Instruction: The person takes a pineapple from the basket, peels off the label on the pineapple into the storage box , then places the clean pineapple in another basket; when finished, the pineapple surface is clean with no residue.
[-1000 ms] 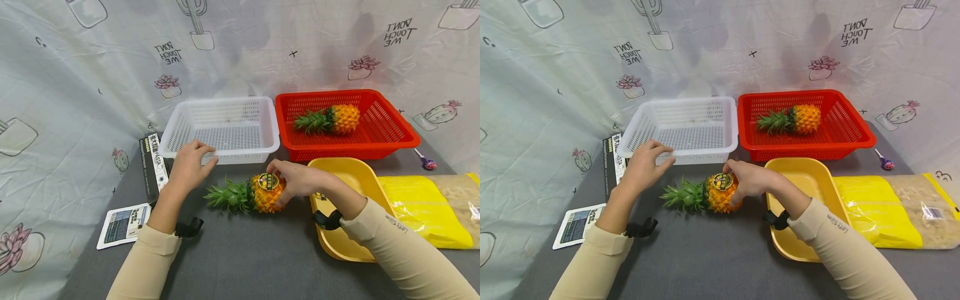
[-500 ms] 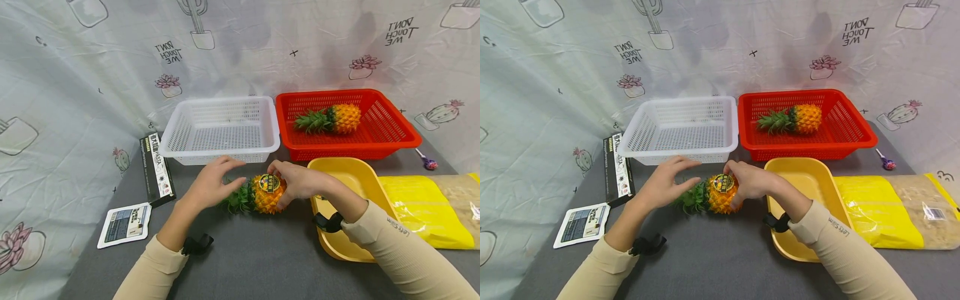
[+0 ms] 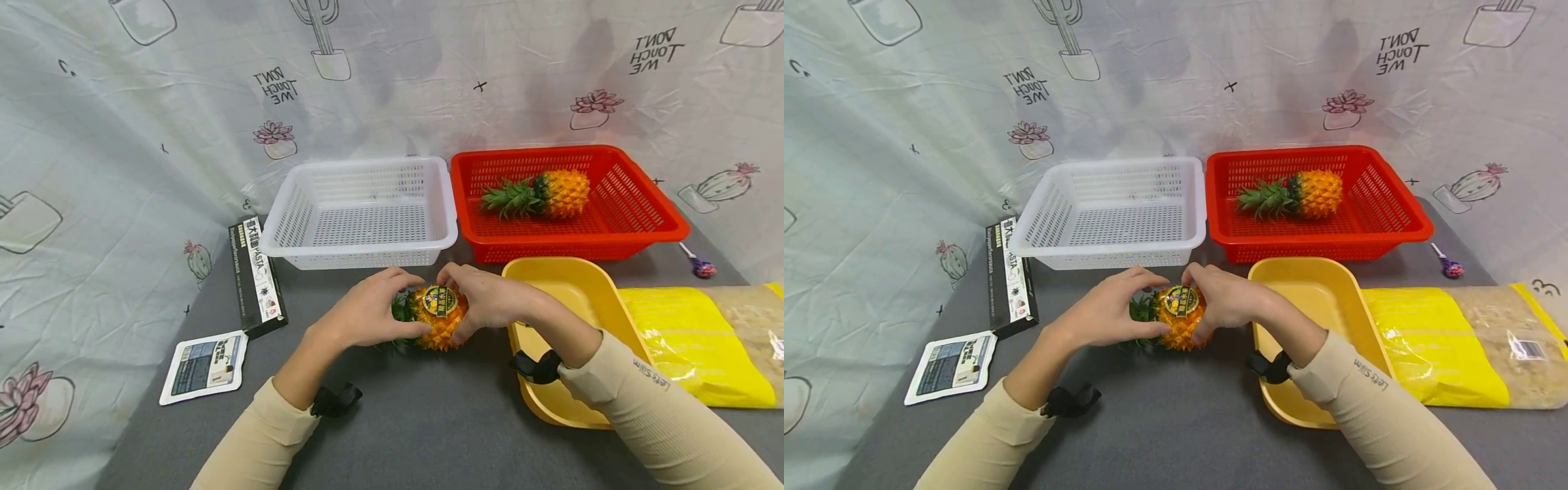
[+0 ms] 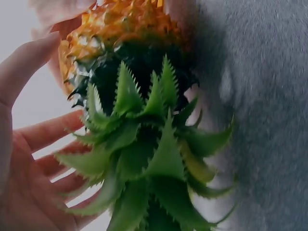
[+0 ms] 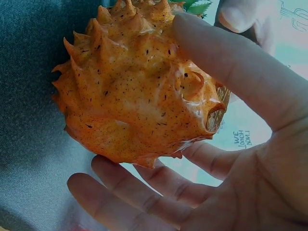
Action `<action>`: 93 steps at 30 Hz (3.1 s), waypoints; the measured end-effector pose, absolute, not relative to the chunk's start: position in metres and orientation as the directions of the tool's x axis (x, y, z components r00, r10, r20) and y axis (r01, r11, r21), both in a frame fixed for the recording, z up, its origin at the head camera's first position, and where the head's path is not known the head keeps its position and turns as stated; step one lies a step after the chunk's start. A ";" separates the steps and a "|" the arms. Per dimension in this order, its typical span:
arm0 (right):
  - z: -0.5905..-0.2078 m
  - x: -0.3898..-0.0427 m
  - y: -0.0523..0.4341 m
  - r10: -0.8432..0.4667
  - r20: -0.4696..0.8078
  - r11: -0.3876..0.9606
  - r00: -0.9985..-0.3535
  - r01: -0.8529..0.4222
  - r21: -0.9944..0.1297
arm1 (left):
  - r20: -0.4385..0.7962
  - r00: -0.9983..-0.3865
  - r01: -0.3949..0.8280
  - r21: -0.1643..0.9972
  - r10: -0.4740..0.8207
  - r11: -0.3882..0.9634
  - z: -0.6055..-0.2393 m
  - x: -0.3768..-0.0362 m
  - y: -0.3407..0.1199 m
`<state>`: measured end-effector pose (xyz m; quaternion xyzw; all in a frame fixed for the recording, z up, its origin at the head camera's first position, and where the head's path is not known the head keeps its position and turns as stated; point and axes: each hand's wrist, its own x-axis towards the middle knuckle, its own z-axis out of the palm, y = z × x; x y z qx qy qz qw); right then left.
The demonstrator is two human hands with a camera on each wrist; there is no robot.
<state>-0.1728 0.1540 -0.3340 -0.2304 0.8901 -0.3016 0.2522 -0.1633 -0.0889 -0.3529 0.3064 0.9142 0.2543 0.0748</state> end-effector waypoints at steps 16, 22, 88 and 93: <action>-0.323 -0.175 0.176 -0.555 -0.336 0.667 -0.761 -0.165 -0.727 | -0.028 -0.818 0.491 0.487 0.575 0.723 -0.352 -0.161 -0.077; -0.325 -0.177 0.174 -0.533 -0.204 0.645 -0.821 -0.238 -0.726 | -0.035 -0.826 0.473 0.500 0.563 0.726 -0.350 -0.158 -0.077; -0.302 -0.170 0.203 -0.520 -0.252 0.487 -0.816 -0.040 -0.873 | 0.052 -0.810 0.535 0.474 0.584 0.699 -0.356 -0.150 -0.079; -0.300 -0.169 0.216 -0.497 -0.283 0.533 -0.820 -0.031 -0.846 | 0.054 -0.818 0.527 0.471 0.573 0.708 -0.356 -0.150 -0.079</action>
